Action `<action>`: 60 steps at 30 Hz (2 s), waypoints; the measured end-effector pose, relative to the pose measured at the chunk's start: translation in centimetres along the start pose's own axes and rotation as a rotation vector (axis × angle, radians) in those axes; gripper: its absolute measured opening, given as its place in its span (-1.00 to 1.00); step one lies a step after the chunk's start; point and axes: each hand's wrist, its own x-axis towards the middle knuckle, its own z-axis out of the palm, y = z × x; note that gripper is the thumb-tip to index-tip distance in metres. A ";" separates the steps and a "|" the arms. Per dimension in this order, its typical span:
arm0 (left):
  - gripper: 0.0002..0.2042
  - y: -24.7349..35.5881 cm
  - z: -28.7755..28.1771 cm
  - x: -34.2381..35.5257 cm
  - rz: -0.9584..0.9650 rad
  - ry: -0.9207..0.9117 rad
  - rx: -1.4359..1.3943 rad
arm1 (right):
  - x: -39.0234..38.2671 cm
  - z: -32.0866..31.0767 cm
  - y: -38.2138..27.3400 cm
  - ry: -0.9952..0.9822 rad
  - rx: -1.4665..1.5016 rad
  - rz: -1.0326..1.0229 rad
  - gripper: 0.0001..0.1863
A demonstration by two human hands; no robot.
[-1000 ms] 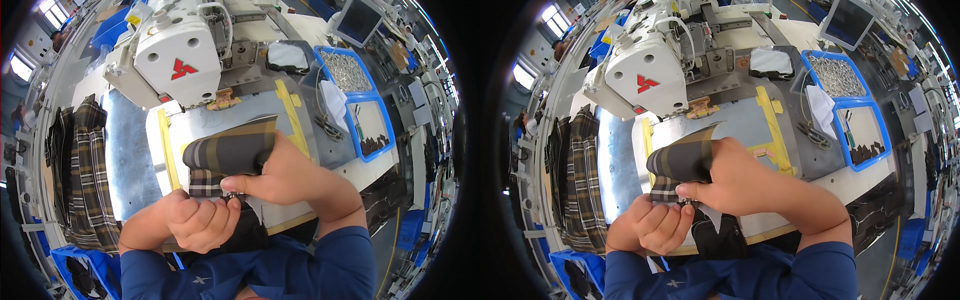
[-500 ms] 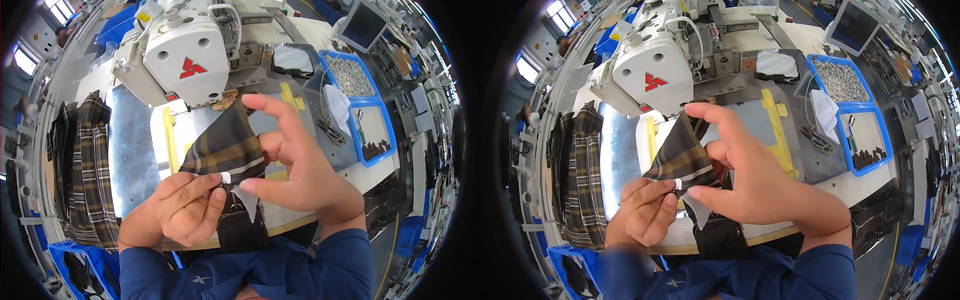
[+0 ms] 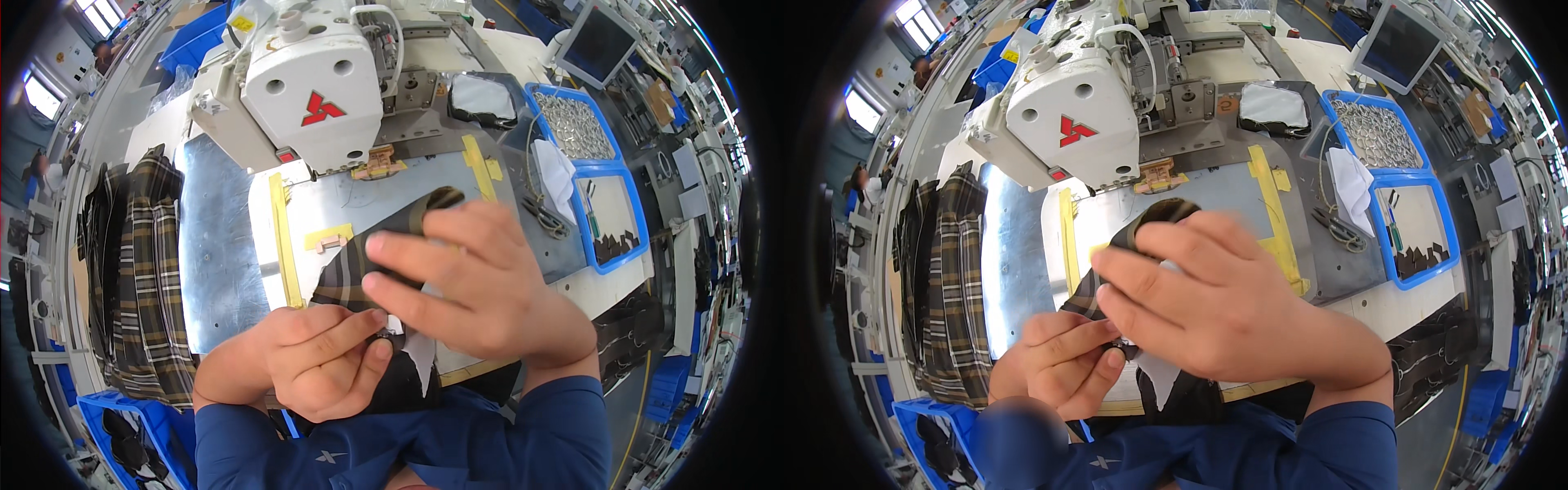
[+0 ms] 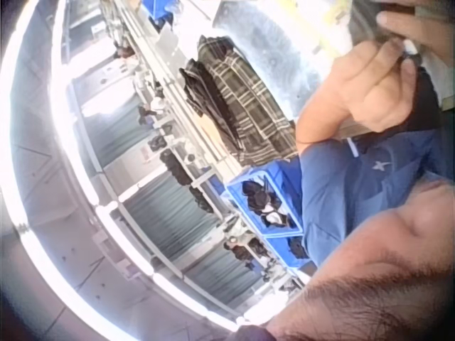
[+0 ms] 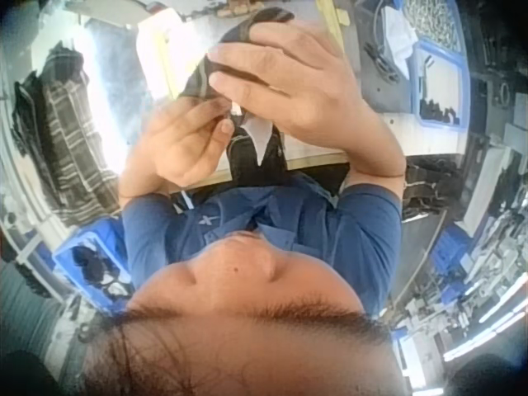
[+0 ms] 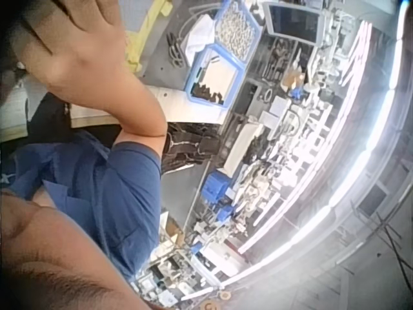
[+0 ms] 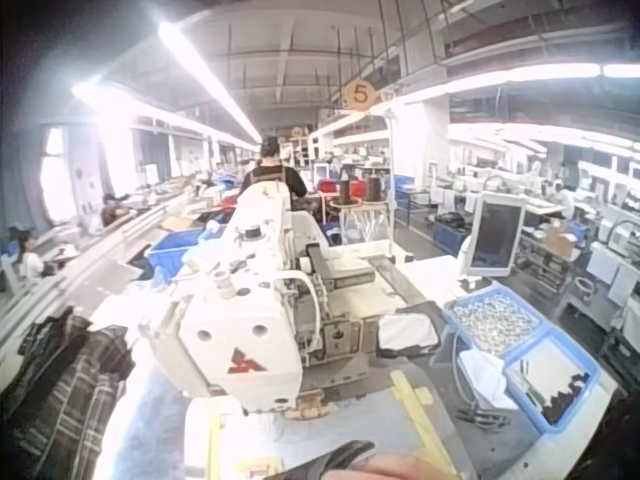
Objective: The person operates an industrial sewing machine to stitch zippers onto small fabric pouches. They repeatedly position the pouch under the needle, sew along the zipper line, and then trim the excess thread using scissors. The pouches feature a plaid pattern and a black zipper.
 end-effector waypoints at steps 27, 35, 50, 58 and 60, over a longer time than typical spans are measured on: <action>-0.84 0.1 0.1 0.5 -0.089 -0.025 -0.161 | -0.5 0.8 1.8 -0.065 0.123 -0.138 -0.76; -0.81 -0.5 -0.8 0.4 -0.217 -0.015 -0.167 | 0.1 0.7 1.0 -0.058 0.360 -0.106 -0.68; -0.71 -1.6 -5.4 1.9 -0.743 -0.122 -0.579 | -0.4 0.6 0.7 0.019 0.392 -0.222 -0.84; -0.86 -0.7 -3.5 1.7 -0.572 0.036 -0.345 | -0.3 0.6 0.6 0.005 0.418 -0.221 -0.87; -0.82 -0.8 -3.1 1.6 -0.489 0.029 -0.285 | -0.3 0.6 0.5 0.006 0.420 -0.223 -0.87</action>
